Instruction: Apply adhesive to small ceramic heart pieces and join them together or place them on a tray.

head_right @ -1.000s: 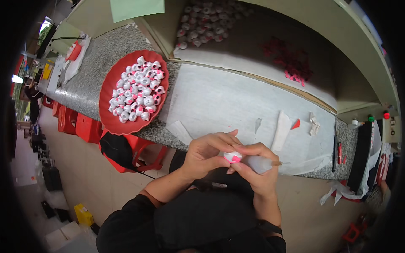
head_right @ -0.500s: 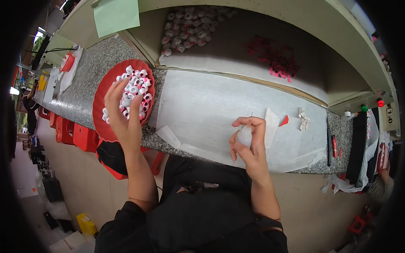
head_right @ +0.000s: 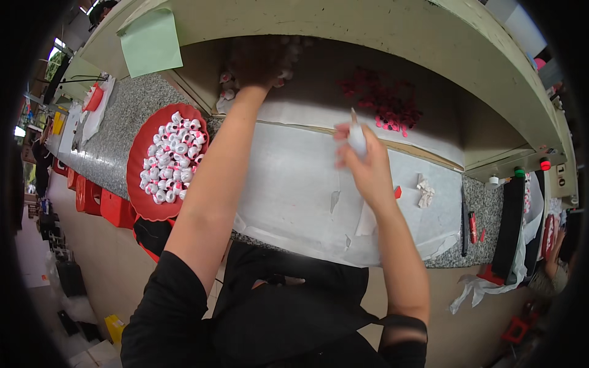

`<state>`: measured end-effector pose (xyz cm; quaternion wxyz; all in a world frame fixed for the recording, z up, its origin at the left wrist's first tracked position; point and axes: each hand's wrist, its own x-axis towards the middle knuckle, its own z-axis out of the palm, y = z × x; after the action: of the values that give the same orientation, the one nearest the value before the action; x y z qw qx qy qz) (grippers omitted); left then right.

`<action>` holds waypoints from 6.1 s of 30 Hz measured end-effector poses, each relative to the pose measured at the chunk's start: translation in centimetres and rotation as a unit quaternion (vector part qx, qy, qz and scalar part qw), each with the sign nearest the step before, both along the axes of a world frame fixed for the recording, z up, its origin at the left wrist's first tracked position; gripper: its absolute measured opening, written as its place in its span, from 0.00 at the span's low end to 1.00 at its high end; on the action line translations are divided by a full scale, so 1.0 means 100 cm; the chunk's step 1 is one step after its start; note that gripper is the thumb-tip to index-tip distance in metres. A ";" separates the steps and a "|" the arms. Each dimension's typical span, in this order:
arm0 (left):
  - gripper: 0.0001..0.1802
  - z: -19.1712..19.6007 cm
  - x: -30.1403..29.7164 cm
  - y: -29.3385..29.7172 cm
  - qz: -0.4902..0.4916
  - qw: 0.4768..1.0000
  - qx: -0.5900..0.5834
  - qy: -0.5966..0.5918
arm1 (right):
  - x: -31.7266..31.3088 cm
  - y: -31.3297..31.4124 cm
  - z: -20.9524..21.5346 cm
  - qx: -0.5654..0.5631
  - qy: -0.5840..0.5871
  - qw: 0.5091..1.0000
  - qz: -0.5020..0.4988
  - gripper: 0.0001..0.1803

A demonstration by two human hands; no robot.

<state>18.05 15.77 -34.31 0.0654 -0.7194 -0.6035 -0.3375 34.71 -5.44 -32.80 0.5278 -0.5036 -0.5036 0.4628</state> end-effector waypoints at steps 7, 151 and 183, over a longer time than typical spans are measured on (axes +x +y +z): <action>0.32 -0.012 0.017 -0.060 0.074 0.994 0.074 0.011 | 0.008 0.228 -0.068 0.299 -0.549 0.735 -0.265 0.21; 0.17 -0.016 -0.023 -0.271 -0.361 0.435 -0.349 -0.747 | -0.026 -0.121 0.004 0.061 0.329 0.938 -0.095 0.19; 0.18 -0.002 -0.024 -0.276 -0.356 0.554 -0.333 -0.675 | -0.044 -0.130 0.013 0.306 -0.105 0.936 -0.138 0.27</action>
<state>15.66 -11.87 -34.55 -0.7311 -0.4075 -0.2343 -0.4946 30.29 -18.48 -31.53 0.6592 -0.4284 -0.5987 0.1531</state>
